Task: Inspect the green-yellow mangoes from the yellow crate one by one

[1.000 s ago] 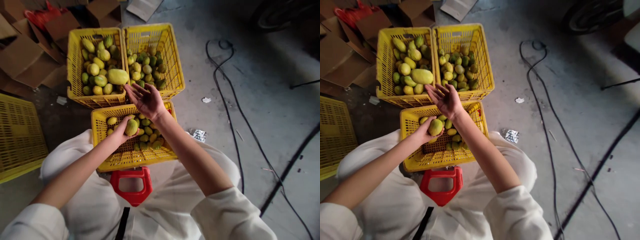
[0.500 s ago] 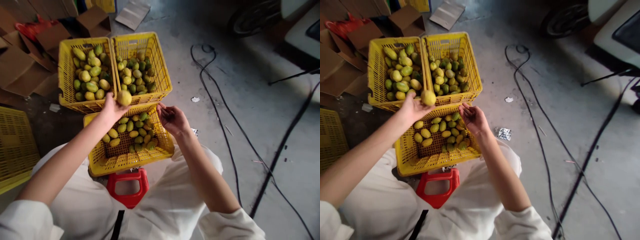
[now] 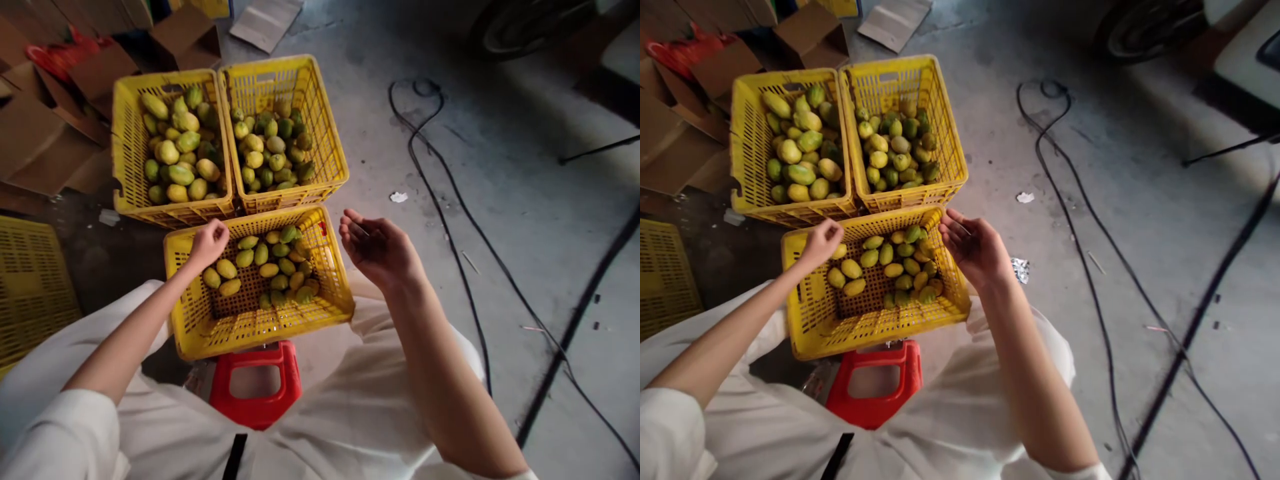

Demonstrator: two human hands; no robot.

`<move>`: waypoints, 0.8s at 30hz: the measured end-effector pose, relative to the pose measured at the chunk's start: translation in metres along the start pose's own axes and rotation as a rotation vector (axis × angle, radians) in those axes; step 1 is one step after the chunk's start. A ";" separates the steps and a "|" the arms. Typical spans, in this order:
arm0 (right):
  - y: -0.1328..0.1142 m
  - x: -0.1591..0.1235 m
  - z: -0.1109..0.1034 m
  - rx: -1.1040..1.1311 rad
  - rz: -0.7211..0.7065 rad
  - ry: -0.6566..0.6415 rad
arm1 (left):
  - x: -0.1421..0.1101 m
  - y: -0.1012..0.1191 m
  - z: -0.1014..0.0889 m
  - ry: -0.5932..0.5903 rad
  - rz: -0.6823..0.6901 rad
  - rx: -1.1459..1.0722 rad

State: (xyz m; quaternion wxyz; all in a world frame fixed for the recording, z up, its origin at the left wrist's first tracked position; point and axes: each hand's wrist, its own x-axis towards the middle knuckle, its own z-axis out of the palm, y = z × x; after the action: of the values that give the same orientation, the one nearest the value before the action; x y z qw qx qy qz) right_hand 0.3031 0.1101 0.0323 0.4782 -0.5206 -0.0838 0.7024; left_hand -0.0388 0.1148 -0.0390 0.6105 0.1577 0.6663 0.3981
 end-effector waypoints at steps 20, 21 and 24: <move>0.010 -0.021 -0.057 -0.052 0.120 0.223 | 0.066 -0.208 -0.071 -0.175 -0.006 1.754; 0.009 -0.021 -0.055 -0.047 0.129 0.220 | 0.065 -0.212 -0.073 -0.146 0.006 1.773; 0.008 -0.024 -0.052 -0.045 0.150 0.209 | 0.061 -0.221 -0.081 -0.074 0.055 1.788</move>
State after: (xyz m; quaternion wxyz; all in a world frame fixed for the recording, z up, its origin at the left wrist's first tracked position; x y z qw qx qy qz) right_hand 0.3402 0.0682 0.0196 0.4188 -0.6063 -0.0101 0.6759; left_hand -0.0666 -0.0106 -0.2457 0.2710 0.6032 0.7034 -0.2607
